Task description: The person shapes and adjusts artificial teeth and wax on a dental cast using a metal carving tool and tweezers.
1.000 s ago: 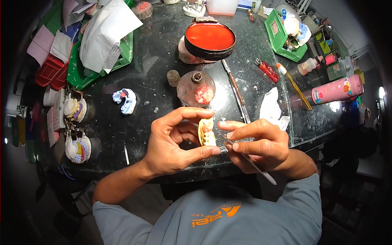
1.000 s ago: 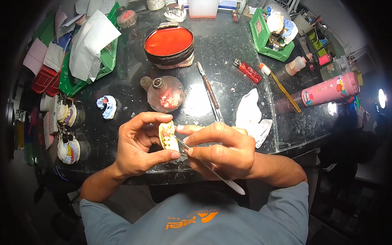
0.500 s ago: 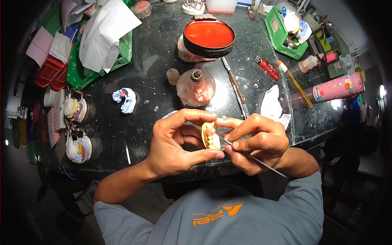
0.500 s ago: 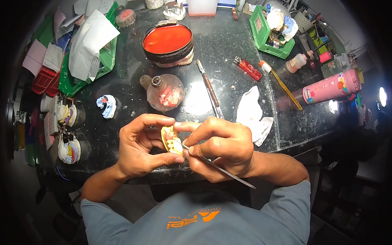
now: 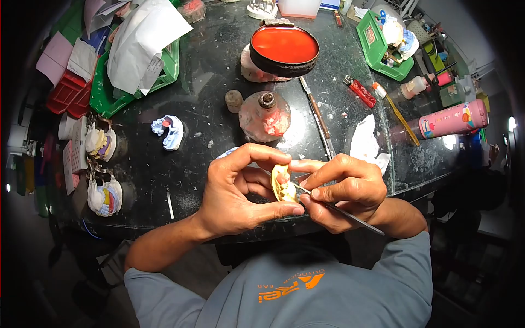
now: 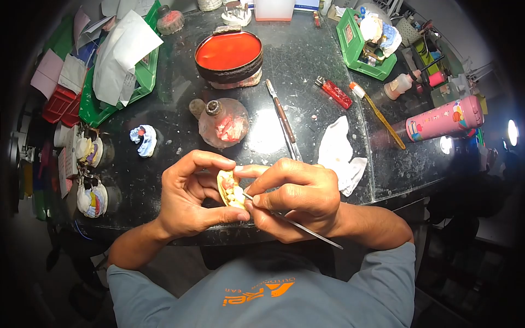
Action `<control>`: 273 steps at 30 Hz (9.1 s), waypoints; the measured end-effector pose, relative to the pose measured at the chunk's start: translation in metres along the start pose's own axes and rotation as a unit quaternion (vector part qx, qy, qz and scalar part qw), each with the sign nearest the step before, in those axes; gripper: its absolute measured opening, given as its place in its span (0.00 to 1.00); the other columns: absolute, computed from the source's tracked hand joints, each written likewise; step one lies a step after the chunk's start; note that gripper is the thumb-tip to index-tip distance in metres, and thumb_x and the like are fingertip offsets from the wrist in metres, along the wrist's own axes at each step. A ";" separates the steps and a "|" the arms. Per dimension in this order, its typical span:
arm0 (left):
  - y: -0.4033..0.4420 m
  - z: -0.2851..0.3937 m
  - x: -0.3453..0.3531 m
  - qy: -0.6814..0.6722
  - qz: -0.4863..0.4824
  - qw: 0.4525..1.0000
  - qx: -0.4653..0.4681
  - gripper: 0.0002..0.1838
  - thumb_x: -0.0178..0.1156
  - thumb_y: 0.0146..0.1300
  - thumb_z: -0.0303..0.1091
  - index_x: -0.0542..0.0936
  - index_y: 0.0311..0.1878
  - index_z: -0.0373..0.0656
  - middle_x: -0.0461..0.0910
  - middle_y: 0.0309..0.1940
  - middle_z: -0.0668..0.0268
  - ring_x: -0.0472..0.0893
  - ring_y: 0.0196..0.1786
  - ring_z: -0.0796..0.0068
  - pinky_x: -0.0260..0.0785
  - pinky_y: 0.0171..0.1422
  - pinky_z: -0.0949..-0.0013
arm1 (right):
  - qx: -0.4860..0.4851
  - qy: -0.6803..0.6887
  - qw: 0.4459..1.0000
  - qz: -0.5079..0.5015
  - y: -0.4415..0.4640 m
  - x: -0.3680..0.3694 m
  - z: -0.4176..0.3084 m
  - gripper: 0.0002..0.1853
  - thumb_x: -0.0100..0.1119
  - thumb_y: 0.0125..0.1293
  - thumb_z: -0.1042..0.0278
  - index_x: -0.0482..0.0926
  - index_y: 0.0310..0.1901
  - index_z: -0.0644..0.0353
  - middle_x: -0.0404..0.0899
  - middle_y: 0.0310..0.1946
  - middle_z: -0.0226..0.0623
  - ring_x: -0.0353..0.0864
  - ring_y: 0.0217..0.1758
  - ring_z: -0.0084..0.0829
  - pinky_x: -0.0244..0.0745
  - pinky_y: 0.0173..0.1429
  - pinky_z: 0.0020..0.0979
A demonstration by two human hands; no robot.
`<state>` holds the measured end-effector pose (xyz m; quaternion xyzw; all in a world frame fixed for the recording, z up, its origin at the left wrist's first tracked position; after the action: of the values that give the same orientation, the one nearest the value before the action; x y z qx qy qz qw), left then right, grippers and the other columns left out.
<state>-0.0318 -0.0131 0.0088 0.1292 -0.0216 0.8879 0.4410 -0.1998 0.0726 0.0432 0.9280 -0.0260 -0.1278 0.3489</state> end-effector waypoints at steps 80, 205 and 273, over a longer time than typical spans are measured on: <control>0.001 0.002 -0.005 -0.013 -0.053 0.998 0.039 0.35 0.78 0.56 0.20 0.76 0.69 0.30 0.81 0.50 0.62 0.86 0.47 0.80 0.80 0.45 0.78 | 0.030 -0.004 0.999 -0.031 0.001 -0.009 0.002 0.15 0.74 0.54 0.89 0.82 0.40 0.62 0.86 0.36 0.46 0.92 0.46 0.43 0.88 0.60 0.47; 0.004 0.000 -0.009 -0.087 -0.005 0.996 0.028 0.11 0.63 0.71 0.22 0.73 0.52 0.32 0.75 0.63 0.40 0.86 0.57 0.54 0.89 0.55 0.59 | 0.050 -0.065 0.995 0.058 0.009 -0.024 0.016 0.15 0.78 0.55 0.84 0.87 0.45 0.66 0.89 0.41 0.47 0.91 0.43 0.33 0.85 0.49 0.29; -0.005 0.026 -0.064 0.271 0.073 0.930 0.236 0.39 0.86 0.44 0.26 0.80 0.62 0.34 0.76 0.56 0.57 0.85 0.54 0.73 0.87 0.53 0.71 | 0.185 0.052 0.968 0.160 0.020 0.004 0.032 0.10 0.64 0.72 0.78 0.79 0.52 0.65 0.90 0.40 0.46 0.92 0.41 0.32 0.79 0.37 0.20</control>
<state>0.0143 -0.0636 0.0173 -0.0184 0.2993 0.8985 0.3207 -0.2038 0.0360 0.0322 0.9656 -0.1788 -0.0147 0.1881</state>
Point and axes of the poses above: each hand's wrist, its own y-axis towards the middle knuckle, its own x-axis out of the palm, z = x × y, the point moved 4 cm from there along y, towards the middle knuckle
